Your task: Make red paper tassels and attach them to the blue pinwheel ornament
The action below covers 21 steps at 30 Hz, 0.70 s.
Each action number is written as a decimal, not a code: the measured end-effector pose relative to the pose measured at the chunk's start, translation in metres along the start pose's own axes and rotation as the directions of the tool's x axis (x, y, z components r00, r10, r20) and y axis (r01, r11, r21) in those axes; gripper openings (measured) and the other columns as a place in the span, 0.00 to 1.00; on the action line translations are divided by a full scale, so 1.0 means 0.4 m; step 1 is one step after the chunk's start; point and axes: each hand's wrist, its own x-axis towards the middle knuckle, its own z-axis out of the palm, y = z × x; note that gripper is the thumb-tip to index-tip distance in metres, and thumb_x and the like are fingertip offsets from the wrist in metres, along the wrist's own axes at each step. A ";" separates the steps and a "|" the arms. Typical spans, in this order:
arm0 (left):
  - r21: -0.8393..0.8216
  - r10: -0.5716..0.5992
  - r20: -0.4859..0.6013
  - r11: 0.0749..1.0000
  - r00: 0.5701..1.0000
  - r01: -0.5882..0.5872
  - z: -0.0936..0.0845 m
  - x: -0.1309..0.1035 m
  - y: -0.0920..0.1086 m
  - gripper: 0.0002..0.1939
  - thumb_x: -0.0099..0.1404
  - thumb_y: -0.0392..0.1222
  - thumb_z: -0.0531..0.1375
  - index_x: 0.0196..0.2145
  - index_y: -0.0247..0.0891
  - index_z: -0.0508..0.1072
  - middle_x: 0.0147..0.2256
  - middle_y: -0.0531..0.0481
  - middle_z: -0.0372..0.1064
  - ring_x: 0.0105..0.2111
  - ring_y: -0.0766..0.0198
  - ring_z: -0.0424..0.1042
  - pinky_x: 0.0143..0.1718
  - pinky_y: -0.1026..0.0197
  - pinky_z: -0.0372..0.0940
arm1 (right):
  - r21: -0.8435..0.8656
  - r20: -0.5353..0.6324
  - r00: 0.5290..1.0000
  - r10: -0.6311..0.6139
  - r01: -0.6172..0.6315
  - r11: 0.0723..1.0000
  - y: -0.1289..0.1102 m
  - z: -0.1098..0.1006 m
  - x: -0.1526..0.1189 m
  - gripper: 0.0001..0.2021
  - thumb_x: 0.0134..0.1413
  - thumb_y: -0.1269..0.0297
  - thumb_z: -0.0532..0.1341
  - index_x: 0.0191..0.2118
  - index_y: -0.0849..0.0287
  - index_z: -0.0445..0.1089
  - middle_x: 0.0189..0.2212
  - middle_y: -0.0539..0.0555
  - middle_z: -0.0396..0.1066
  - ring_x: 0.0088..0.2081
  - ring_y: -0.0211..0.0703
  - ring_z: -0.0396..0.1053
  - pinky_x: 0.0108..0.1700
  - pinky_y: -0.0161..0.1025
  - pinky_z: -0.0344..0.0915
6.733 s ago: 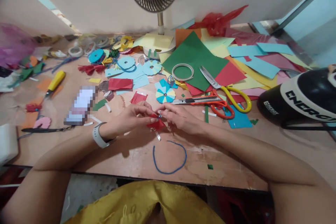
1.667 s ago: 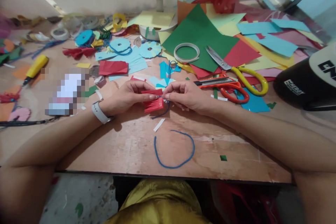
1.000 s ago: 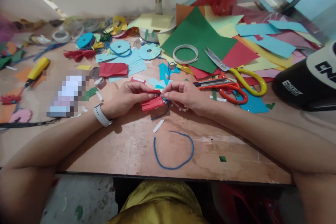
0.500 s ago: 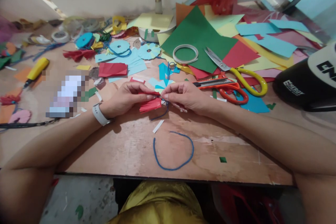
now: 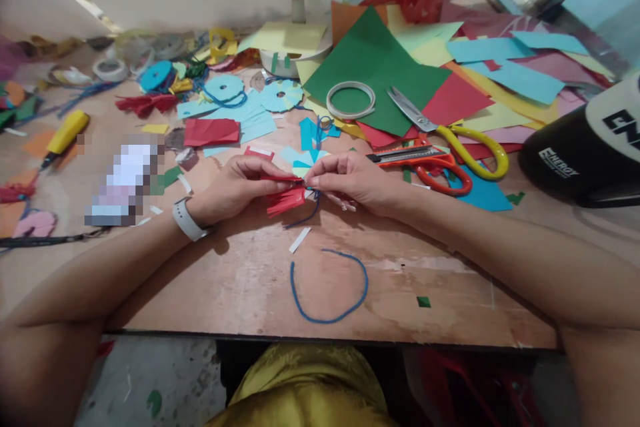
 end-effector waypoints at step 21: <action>-0.032 -0.019 0.040 0.999 0.999 0.021 0.000 -0.001 -0.004 0.09 0.56 0.39 0.73 0.35 0.34 0.83 0.37 0.45 0.81 0.36 0.61 0.80 0.39 0.62 0.74 | -0.008 0.008 1.000 -0.012 0.012 1.000 0.007 -0.006 0.002 0.09 0.57 0.60 0.69 0.35 0.61 0.73 0.12 0.42 0.64 0.10 0.28 0.53 0.11 0.29 0.44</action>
